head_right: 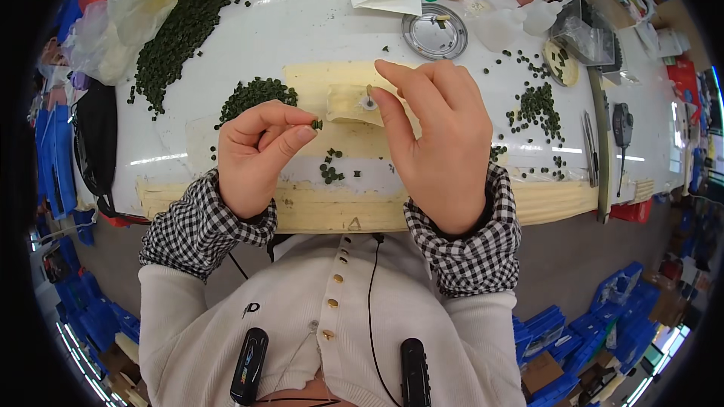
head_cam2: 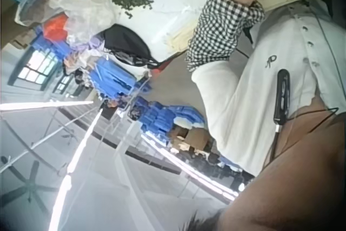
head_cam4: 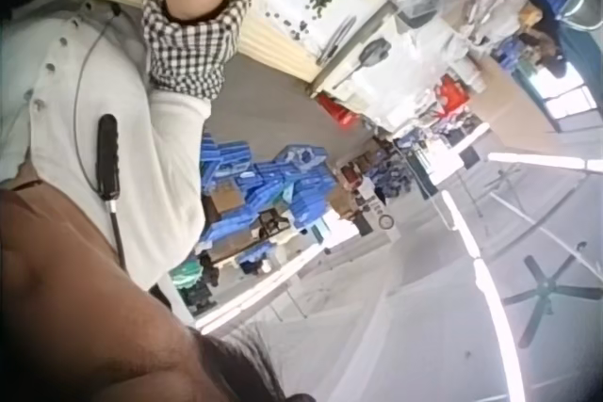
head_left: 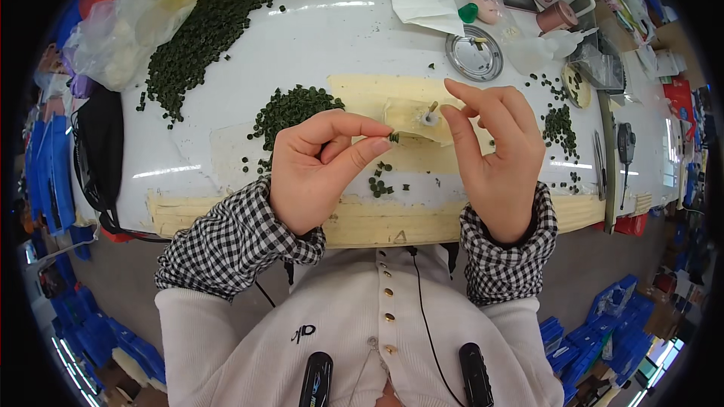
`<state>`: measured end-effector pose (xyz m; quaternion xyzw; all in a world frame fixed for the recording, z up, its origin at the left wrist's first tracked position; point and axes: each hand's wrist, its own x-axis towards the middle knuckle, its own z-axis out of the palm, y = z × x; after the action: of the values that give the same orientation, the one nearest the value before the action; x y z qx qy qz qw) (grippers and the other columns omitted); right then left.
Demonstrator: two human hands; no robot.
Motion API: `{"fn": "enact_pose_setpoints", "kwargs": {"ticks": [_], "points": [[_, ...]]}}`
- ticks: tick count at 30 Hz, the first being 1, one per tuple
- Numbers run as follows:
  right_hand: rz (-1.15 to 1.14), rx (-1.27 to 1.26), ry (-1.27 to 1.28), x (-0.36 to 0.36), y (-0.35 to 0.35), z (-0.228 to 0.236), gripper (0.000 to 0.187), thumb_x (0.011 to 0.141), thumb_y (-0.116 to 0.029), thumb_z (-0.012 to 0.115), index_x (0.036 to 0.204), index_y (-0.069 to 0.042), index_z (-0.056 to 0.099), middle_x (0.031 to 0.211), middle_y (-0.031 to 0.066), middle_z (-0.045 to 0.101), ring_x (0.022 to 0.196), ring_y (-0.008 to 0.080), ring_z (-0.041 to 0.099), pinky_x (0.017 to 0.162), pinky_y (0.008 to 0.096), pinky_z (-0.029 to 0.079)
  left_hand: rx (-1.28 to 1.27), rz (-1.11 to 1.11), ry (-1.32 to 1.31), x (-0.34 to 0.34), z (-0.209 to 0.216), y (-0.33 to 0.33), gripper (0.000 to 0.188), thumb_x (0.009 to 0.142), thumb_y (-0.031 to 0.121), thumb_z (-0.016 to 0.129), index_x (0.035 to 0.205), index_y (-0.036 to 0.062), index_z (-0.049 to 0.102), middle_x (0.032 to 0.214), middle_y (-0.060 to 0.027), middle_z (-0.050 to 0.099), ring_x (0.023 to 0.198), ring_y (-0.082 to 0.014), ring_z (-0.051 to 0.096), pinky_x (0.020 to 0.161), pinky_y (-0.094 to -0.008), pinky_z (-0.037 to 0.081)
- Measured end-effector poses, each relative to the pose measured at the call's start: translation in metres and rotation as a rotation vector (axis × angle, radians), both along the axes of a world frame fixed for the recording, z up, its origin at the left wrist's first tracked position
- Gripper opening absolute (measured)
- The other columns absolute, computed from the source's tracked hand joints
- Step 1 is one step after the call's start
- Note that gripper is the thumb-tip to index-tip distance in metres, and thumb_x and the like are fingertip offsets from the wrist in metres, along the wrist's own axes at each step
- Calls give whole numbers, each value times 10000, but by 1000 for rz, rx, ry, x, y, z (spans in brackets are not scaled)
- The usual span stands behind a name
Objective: Assembling small green plastic components into a larger part on a factory workbench.
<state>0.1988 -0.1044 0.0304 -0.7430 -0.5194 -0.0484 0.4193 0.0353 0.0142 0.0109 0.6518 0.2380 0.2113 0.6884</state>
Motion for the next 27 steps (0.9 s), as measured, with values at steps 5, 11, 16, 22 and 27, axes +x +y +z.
{"fn": "enact_pose_setpoints", "kwargs": {"ticks": [5, 11, 16, 22, 27], "points": [[43, -38, -59, 2, 7, -4, 144, 728, -33, 702, 859, -15, 648, 750, 86, 536, 712, 243, 526, 615, 338, 433, 52, 11, -39, 0, -4, 1, 164, 819, 30, 681, 983, 33, 677, 585, 104, 292, 539, 6, 298, 544, -152, 301], [26, 21, 5, -2, -1, 6, 135, 709, -11, 718, 825, -13, 649, 755, 86, 549, 691, 231, 532, 610, 318, 437, 144, -2, -39, -1, -2, 1, 166, 794, -30, 671, 953, 16, 672, 607, 80, 312, 571, -24, 327, 569, -172, 324], [117, 245, 41, -7, -16, 28, 114, 760, -10, 701, 831, 17, 614, 815, 96, 602, 693, 195, 575, 617, 274, 457, 251, -32, -48, -2, 2, 2, 162, 763, -44, 688, 917, 3, 675, 593, 63, 319, 581, -50, 341, 569, -196, 328], [388, 127, 442, -15, -8, 7, 137, 971, -129, 437, 971, 8, 431, 909, 168, 609, 840, 212, 638, 770, 298, 499, 307, -90, -61, -2, 0, 4, 175, 778, 13, 689, 948, 52, 697, 581, 60, 320, 544, -45, 319, 541, -207, 315], [423, 80, 406, -13, -7, 6, 145, 975, -130, 429, 965, 14, 426, 913, 178, 613, 821, 219, 650, 753, 299, 525, 295, -86, -63, -2, -1, 3, 165, 778, 18, 687, 939, 51, 697, 574, 59, 325, 543, -45, 320, 536, -212, 313]]}}
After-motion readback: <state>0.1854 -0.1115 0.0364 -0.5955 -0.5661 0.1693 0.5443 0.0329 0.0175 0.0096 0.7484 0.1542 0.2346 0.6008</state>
